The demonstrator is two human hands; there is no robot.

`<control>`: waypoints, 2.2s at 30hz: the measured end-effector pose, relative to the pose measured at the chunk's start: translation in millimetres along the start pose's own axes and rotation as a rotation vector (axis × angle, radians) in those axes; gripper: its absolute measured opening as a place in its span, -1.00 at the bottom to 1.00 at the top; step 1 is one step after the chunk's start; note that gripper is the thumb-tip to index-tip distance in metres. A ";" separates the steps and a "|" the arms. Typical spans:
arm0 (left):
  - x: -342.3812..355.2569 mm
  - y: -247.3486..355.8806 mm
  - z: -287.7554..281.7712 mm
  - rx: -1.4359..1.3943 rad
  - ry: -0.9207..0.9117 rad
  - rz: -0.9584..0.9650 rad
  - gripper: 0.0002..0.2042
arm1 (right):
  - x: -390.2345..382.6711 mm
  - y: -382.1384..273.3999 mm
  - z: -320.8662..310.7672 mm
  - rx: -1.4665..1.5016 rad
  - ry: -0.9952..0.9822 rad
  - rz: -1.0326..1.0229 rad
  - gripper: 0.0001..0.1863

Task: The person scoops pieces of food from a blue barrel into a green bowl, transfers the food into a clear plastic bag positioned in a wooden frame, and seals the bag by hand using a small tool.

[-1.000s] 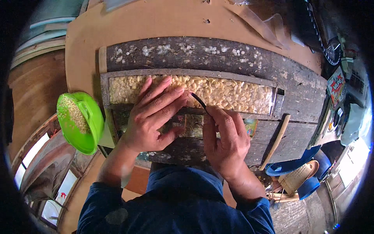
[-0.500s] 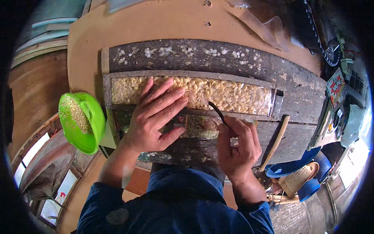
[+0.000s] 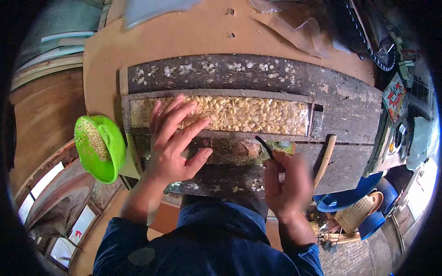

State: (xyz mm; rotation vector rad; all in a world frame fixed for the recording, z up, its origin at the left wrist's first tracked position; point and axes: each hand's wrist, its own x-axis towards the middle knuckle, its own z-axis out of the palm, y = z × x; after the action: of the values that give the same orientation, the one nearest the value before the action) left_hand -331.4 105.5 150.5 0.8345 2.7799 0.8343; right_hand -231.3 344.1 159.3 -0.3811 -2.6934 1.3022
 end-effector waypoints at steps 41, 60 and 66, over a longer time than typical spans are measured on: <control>69.7 73.8 52.9 -0.054 -0.299 0.219 -0.36 | -10.0 60.4 -46.6 0.220 0.254 0.256 -0.78; 71.5 72.6 52.5 -0.021 -0.325 0.291 -0.33 | -8.2 65.5 -45.4 0.266 0.225 0.245 -0.77; 70.8 72.7 53.6 -0.018 -0.317 0.301 -0.31 | -7.2 63.4 -43.1 0.298 0.258 0.282 -0.79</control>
State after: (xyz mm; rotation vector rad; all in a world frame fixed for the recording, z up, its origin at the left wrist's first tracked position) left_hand -342.4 219.7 147.5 1.2792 2.4040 0.6929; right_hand -204.0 412.4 136.3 -0.8485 -2.2508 1.5737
